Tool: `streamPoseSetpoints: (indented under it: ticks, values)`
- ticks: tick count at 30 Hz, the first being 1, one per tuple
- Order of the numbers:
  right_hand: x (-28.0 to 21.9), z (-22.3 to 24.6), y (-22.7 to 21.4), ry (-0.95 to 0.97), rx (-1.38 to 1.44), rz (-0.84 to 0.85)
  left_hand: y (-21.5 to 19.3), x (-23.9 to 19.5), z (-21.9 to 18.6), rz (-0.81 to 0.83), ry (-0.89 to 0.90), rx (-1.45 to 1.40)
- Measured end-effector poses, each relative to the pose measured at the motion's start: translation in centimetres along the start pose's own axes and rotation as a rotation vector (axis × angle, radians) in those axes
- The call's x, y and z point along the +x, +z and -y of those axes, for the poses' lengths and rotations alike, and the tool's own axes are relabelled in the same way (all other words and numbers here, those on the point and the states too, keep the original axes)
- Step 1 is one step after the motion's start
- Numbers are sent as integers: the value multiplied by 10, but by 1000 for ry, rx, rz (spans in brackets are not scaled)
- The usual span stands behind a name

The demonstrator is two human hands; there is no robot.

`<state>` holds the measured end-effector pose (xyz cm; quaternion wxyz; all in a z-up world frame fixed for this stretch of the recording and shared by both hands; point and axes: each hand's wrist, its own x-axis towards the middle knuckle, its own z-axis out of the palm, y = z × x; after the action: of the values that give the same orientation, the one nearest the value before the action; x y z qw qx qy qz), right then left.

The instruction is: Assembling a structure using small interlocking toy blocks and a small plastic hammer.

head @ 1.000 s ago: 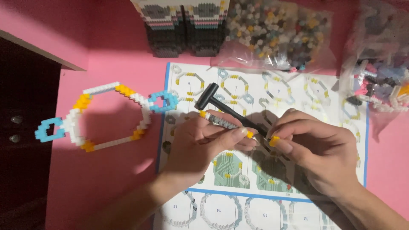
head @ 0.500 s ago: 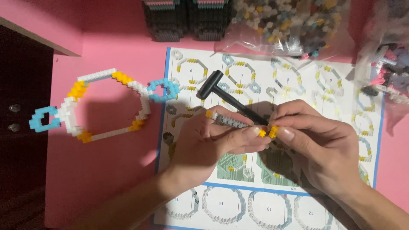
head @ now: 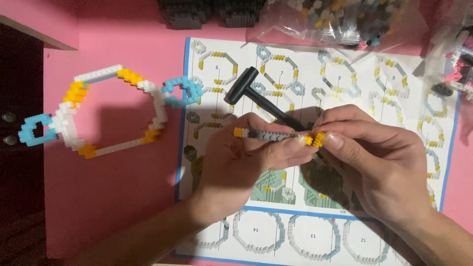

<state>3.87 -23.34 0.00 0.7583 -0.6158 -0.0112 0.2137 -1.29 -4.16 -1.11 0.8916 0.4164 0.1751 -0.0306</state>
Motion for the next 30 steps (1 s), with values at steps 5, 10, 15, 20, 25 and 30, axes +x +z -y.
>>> streamPoseSetpoints:
  ticks: [5,10,15,20,25,30]
  values:
    - [-1,2,4,16,-32,-25,0,-1,2,-2,15,0]
    - [-1,2,4,16,-43,-43,1,-1,3,-25,7,-21]
    - [-1,3,5,19,-92,-53,1,-3,3,-33,20,-17]
    - [-1,2,7,28,-117,-94,6,-2,1,-129,-39,-2]
    - [0,2,8,-13,-168,-70,7,-3,5,-145,1,-18]
    - [0,4,11,-6,-211,-70,11,-3,3,-200,-34,33]
